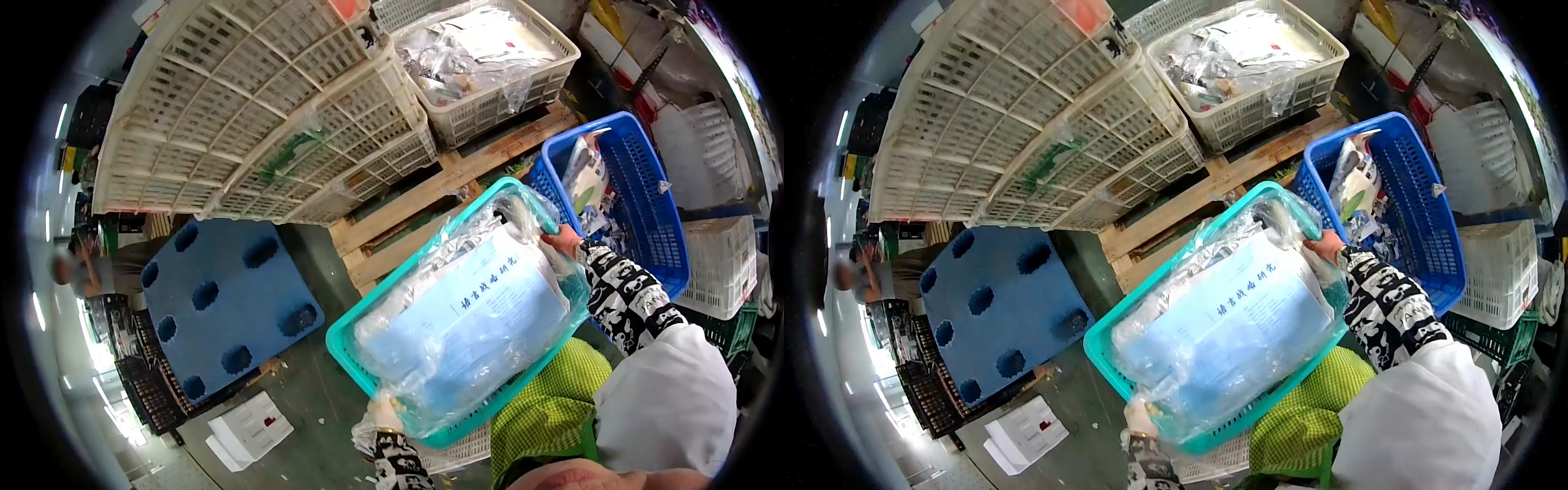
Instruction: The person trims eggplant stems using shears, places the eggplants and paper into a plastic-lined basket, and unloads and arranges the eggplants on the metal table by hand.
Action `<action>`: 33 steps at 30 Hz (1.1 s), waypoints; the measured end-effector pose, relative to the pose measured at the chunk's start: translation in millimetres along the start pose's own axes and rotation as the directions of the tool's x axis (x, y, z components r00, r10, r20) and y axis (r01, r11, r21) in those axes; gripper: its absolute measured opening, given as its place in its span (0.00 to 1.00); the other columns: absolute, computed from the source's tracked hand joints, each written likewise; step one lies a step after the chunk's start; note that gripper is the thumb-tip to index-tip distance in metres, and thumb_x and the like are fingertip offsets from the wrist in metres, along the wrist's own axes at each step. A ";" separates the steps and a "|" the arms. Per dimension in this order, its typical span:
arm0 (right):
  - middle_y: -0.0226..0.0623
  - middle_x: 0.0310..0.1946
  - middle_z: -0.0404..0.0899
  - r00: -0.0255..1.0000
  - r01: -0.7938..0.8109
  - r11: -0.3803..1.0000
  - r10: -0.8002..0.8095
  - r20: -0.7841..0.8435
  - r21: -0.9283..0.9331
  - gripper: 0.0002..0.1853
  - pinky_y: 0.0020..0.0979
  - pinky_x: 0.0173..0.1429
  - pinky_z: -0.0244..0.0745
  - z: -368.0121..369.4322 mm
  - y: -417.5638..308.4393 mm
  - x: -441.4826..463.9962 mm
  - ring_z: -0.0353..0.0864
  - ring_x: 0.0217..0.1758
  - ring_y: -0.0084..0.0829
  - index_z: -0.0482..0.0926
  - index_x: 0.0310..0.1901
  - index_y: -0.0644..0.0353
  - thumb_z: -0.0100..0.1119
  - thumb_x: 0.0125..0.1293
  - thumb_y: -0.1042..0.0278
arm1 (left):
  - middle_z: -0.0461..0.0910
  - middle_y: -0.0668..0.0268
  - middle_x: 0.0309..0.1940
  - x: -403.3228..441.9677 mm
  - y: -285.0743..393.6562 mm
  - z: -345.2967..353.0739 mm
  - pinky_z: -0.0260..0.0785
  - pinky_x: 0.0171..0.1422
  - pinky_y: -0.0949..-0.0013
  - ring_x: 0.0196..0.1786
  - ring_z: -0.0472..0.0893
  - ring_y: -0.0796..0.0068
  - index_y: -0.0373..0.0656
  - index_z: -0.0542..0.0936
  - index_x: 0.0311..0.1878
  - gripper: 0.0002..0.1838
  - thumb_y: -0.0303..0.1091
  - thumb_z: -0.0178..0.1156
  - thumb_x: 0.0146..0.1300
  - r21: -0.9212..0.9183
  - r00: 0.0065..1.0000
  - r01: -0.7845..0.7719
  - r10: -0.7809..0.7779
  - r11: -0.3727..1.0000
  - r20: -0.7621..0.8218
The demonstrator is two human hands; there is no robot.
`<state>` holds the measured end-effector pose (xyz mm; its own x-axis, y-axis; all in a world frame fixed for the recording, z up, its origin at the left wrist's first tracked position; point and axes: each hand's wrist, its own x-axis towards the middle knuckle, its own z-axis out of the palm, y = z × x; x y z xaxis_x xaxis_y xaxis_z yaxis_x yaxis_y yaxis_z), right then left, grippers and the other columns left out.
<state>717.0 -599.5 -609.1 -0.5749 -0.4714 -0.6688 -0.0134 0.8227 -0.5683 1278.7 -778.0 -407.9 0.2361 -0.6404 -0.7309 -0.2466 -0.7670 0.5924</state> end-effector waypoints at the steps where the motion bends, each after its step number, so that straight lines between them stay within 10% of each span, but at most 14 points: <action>1: 0.48 0.36 0.85 0.998 0.049 0.998 -0.048 -0.026 0.025 0.32 0.38 0.47 0.77 -2.7 7.9 -14.9 0.85 0.40 0.39 0.83 0.45 0.68 0.70 0.56 0.41 | 0.69 0.68 0.18 -11.4 -11.1 -16.6 0.64 0.19 0.65 0.17 0.68 0.74 0.42 0.75 0.38 0.05 0.32 0.58 0.65 -0.050 1.000 0.024 -0.025 0.998 -0.014; 5: 0.34 0.26 0.79 0.998 -0.052 0.987 0.048 0.026 0.150 0.27 0.34 0.30 0.70 -11.3 11.7 -81.1 0.77 0.25 0.29 0.80 0.35 0.68 0.72 0.57 0.45 | 0.69 0.69 0.18 -73.1 2.4 -44.4 0.64 0.20 0.68 0.17 0.69 0.75 0.40 0.77 0.41 0.05 0.30 0.56 0.65 0.076 0.984 -0.103 0.113 0.992 -0.138; 16: 0.53 0.42 0.84 0.995 0.088 0.992 -0.091 0.037 0.089 0.24 0.45 0.55 0.74 -77.0 -98.0 -292.6 0.83 0.49 0.49 0.81 0.50 0.62 0.60 0.61 0.50 | 0.67 0.75 0.20 -234.5 93.0 -120.1 0.56 0.25 0.70 0.22 0.65 0.81 0.46 0.74 0.27 0.18 0.43 0.47 0.71 0.351 0.982 -0.177 0.187 0.919 0.006; 27: 0.53 0.45 0.84 0.883 0.078 0.982 0.012 -0.469 0.172 0.22 0.41 0.58 0.75 -134.0 -102.6 -521.8 0.83 0.51 0.50 0.80 0.51 0.63 0.59 0.59 0.57 | 0.73 0.69 0.25 -190.2 129.8 -124.1 0.62 0.31 0.68 0.27 0.70 0.77 0.40 0.78 0.33 0.13 0.37 0.49 0.70 0.381 0.809 -0.549 0.357 0.744 0.467; 33: 0.41 0.39 0.84 0.753 0.212 0.890 0.114 -0.648 0.403 0.18 0.34 0.54 0.74 -144.0 -19.5 -614.5 0.80 0.45 0.30 0.79 0.49 0.65 0.61 0.63 0.61 | 0.77 0.66 0.27 -200.9 158.5 -83.9 0.65 0.34 0.67 0.29 0.73 0.74 0.37 0.80 0.37 0.12 0.33 0.50 0.69 0.345 0.623 -0.745 0.409 0.571 0.667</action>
<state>952.7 -280.1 -118.0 -0.9647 -0.0546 -0.2575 0.1959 0.5046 -0.8408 1271.1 -774.3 -138.8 -0.5804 -0.6858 -0.4390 -0.6412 0.0526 0.7655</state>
